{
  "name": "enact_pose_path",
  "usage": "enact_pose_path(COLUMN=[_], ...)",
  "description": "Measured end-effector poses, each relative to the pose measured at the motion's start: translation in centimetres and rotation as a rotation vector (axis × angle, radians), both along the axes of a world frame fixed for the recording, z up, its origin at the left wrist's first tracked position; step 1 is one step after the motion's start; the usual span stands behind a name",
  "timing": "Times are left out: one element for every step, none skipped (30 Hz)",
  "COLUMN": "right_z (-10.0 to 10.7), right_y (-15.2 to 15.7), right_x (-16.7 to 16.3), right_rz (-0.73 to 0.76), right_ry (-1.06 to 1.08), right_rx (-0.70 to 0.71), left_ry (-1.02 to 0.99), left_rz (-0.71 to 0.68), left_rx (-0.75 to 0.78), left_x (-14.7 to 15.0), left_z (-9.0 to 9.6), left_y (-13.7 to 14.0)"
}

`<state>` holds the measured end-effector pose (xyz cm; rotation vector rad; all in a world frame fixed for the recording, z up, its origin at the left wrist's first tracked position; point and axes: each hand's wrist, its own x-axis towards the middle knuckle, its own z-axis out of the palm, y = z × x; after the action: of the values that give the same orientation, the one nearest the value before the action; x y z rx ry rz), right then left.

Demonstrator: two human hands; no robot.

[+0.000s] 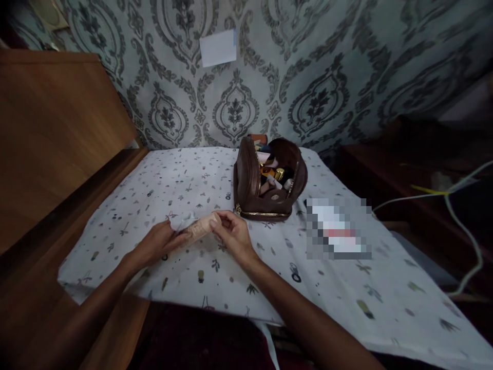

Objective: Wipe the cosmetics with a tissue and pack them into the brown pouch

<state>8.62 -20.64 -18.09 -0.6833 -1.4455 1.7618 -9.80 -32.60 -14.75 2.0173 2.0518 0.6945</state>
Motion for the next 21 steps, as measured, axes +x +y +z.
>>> enact_pose_path(right_z=[-0.2,-0.4,-0.6,-0.9,-1.1,-1.2,-1.3,-1.3,-1.4,-1.4,-1.4,-1.4,-1.5,-1.5,-1.5,-1.5,-1.5,-1.5,-1.4,-1.4,-1.3], right_y=[0.2,0.4,0.5,0.5,0.5,0.4,0.2,0.0,-0.1,-0.2,-0.3,-0.4,-0.6,-0.8,-1.0,-1.4,-1.8,-2.4,-3.0,-3.6,-4.1], right_x=[-0.1,-0.2,-0.4,-0.5,-0.6,-0.6,-0.6,-0.6,-0.5,-0.3,-0.1,0.1,0.3,0.5,0.8,1.1,1.4,1.7,2.0,2.2,2.4], right_rz=[-0.004,0.002,0.023,0.058,0.1,0.136,0.166,0.182,0.183,0.172,0.154,0.134,0.115,0.098,0.087,0.082,0.085,0.096,0.114,0.138,0.16], right_ry=[0.01,0.015,0.016,0.014,0.006,-0.002,-0.017,-0.036,-0.059,-0.086,-0.116,-0.147,-0.184,-0.225,-0.27,-0.321,-0.38,-0.446,-0.514,-0.578,-0.638], right_rx=[-0.013,-0.015,-0.012,-0.004,0.009,0.029,0.058,0.099,0.147,0.196,0.243,0.286,0.326,0.366,0.413,0.47,0.535,0.607,0.684,0.759,0.828], left_ry=[-0.084,-0.154,-0.203,-0.231,-0.242,-0.246,-0.24,-0.22,-0.176,-0.103,-0.006,0.101,0.204,0.286,0.34,0.368,0.378,0.379,0.377,0.368,0.347], left_rz=[0.013,0.056,0.116,0.156,0.162,0.147,0.114,0.075,0.044,0.029,0.025,0.027,0.035,0.048,0.059,0.063,0.065,0.063,0.066,0.065,0.062], left_rx=[-0.014,0.0,0.031,0.054,0.078,0.096,0.11,0.123,0.123,0.105,0.068,0.018,-0.035,-0.086,-0.125,-0.151,-0.168,-0.179,-0.192,-0.207,-0.224], left_x=[0.4,1.1,2.0,3.0,3.9,4.7,5.4,5.9,6.2,6.3,6.3,6.2,5.9,5.5,5.1,4.5,3.9,3.3,2.7,2.1,1.4], left_z=[-0.4,-0.9,-1.4,-2.0,-2.6,-3.0,-3.3,-3.5,-3.5,-3.5,-3.4,-3.1,-2.9,-2.5,-2.1,-1.7,-1.3,-0.9,-0.6,-0.4,-0.4], left_y=[-0.4,-0.9,-1.3,-1.8,-2.1,-2.4,-2.6,-2.7,-2.8,-2.7,-2.6,-2.4,-2.1,-1.7,-1.2,-0.6,0.0,0.6,1.2,1.7,2.2])
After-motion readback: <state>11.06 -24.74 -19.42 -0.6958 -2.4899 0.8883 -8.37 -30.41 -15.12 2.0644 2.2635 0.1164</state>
